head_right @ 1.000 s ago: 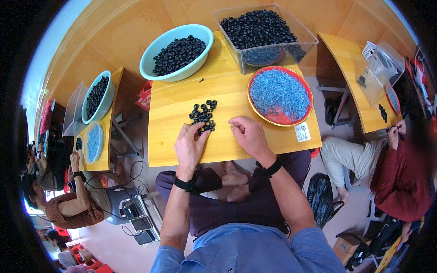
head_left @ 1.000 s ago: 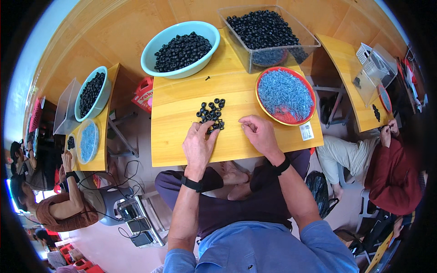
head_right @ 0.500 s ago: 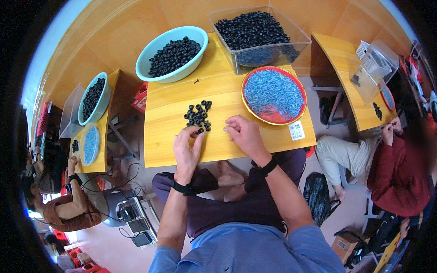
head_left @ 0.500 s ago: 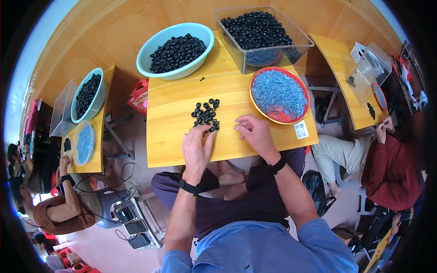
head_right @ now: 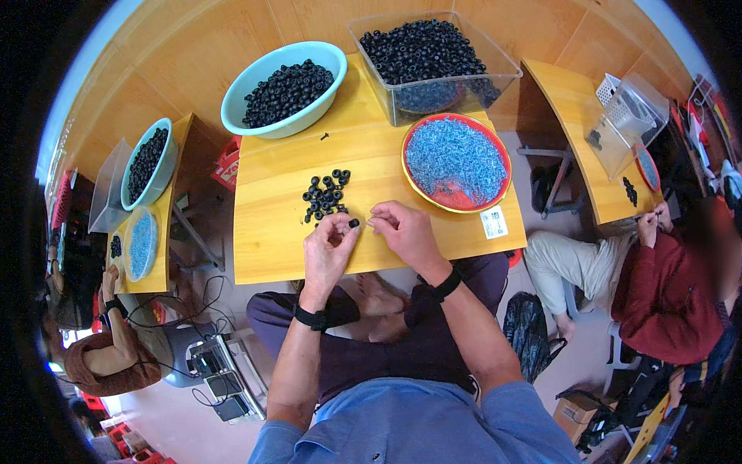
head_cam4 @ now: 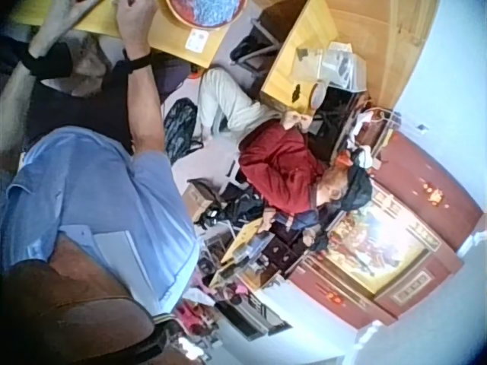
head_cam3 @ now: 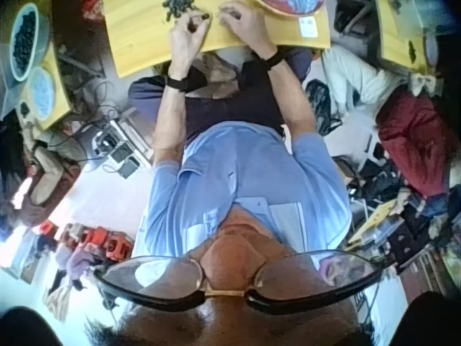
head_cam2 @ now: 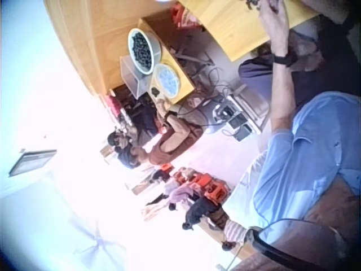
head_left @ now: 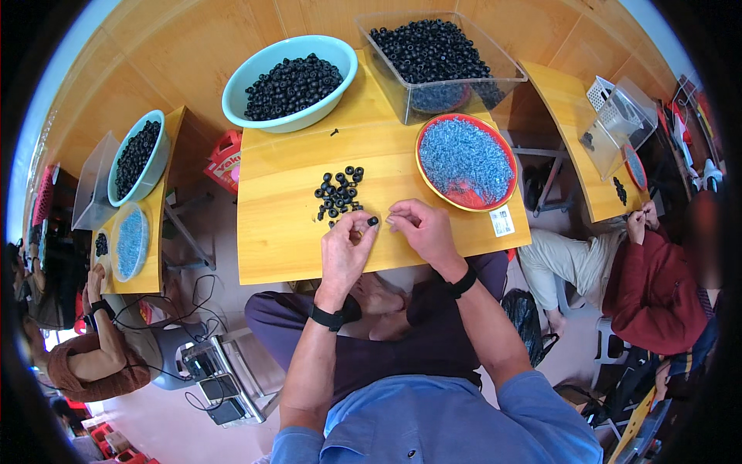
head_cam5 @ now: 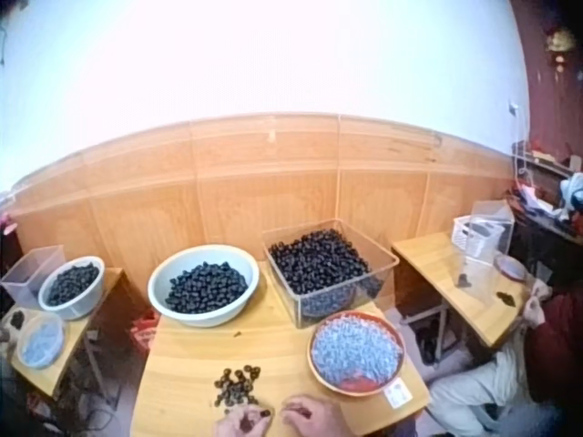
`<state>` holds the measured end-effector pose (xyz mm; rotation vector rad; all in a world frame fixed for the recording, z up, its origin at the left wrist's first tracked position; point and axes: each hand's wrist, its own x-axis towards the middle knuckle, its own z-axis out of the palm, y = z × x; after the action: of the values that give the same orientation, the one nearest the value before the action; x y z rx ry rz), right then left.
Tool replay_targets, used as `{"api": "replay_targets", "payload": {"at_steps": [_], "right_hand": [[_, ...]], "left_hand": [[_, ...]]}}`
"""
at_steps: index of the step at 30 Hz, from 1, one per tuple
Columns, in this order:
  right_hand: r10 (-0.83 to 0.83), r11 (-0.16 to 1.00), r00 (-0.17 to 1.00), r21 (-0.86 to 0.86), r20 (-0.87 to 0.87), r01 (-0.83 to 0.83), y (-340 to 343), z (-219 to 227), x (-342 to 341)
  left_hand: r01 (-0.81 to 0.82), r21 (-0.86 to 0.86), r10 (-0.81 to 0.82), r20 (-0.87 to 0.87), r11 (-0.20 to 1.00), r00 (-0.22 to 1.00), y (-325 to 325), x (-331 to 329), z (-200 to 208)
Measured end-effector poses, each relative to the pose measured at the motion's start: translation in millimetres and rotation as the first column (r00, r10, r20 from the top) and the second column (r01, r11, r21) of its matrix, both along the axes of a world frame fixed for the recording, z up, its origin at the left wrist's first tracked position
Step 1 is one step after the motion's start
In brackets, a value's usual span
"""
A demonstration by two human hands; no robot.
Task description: Manually assemble or sort small black plastic components by hand on a wooden table.
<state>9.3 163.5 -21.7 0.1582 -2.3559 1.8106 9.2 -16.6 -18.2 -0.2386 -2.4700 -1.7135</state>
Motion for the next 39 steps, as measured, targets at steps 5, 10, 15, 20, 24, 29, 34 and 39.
{"api": "replay_targets", "payload": {"at_steps": [5,10,15,20,24,29,34,39], "right_hand": [[-0.018,0.999,1.0,0.036,-0.009,0.018,0.4,-2.2,0.2],[-0.025,0.992,0.999,0.122,-0.033,0.028,-0.1,4.9,2.7],[-0.011,0.989,0.999,0.148,-0.047,0.018,-0.4,8.3,4.2],[0.0,0.991,0.984,0.132,-0.178,0.024,0.3,7.5,3.5],[0.02,0.996,0.995,0.088,-0.094,-0.011,-4.4,6.6,9.2],[0.123,0.952,0.953,0.303,-0.277,-0.035,-3.3,8.8,7.1],[0.139,0.947,0.942,0.318,-0.307,-0.036,-3.9,9.5,5.5],[0.054,0.973,0.985,0.231,-0.163,-0.016,-7.0,11.5,10.2]], "left_hand": [[0.023,0.039,-0.025,0.051,0.999,0.998,-1.4,0.5,3.5],[0.043,0.034,-0.045,0.045,0.998,0.998,-1.0,0.5,2.8],[0.054,0.014,-0.055,0.023,0.998,0.998,0.8,1.5,4.8],[0.054,-0.152,-0.063,-0.057,0.987,0.996,4.8,0.4,5.5],[0.043,-0.184,-0.069,-0.137,0.982,0.988,4.1,0.0,1.9],[0.074,-0.209,-0.109,-0.16,0.975,0.981,1.5,-0.2,-0.9],[0.078,-0.262,-0.139,-0.225,0.962,0.964,1.5,0.3,0.4],[0.12,-0.199,-0.147,-0.123,0.972,0.981,0.6,4.1,5.4]]}}
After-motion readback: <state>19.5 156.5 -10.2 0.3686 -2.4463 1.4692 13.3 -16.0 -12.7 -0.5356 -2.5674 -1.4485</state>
